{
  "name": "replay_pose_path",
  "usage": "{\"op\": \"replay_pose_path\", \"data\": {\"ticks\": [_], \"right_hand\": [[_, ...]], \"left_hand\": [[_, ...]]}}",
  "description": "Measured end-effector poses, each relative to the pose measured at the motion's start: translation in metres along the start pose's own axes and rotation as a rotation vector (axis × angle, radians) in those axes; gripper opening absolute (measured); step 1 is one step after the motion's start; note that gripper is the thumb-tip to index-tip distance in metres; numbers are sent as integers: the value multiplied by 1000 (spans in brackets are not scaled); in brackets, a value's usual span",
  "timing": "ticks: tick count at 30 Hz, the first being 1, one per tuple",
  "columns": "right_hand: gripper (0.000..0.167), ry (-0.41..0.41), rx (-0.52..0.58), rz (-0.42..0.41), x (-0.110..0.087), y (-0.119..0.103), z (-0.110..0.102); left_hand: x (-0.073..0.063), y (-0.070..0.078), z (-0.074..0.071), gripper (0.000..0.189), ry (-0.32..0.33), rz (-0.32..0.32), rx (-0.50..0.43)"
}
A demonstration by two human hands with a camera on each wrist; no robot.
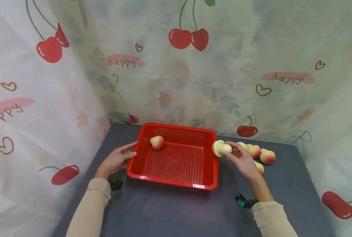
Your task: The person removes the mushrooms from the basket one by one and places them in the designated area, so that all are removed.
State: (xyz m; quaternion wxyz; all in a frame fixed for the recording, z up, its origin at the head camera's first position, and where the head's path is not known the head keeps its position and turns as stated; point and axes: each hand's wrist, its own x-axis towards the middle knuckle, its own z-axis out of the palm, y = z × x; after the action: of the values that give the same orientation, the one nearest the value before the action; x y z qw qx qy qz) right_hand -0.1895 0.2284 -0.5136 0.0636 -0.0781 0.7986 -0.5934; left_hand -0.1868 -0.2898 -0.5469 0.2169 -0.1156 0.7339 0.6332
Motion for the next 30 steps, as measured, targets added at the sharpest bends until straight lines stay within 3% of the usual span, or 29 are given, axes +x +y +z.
{"op": "replay_pose_path", "data": {"ticks": [6, 15, 26, 30], "right_hand": [[56, 51, -5, -30, -11, 8, -17], [58, 133, -18, 2, -23, 16, -45], [57, 210, 134, -2, -40, 31, -73], [59, 254, 139, 25, -44, 35, -80]], "left_hand": [[1, 0, 0, 65, -7, -2, -7], [1, 0, -1, 64, -5, -2, 8], [0, 1, 0, 65, -12, 2, -1], [0, 1, 0, 65, -7, -1, -2]]}}
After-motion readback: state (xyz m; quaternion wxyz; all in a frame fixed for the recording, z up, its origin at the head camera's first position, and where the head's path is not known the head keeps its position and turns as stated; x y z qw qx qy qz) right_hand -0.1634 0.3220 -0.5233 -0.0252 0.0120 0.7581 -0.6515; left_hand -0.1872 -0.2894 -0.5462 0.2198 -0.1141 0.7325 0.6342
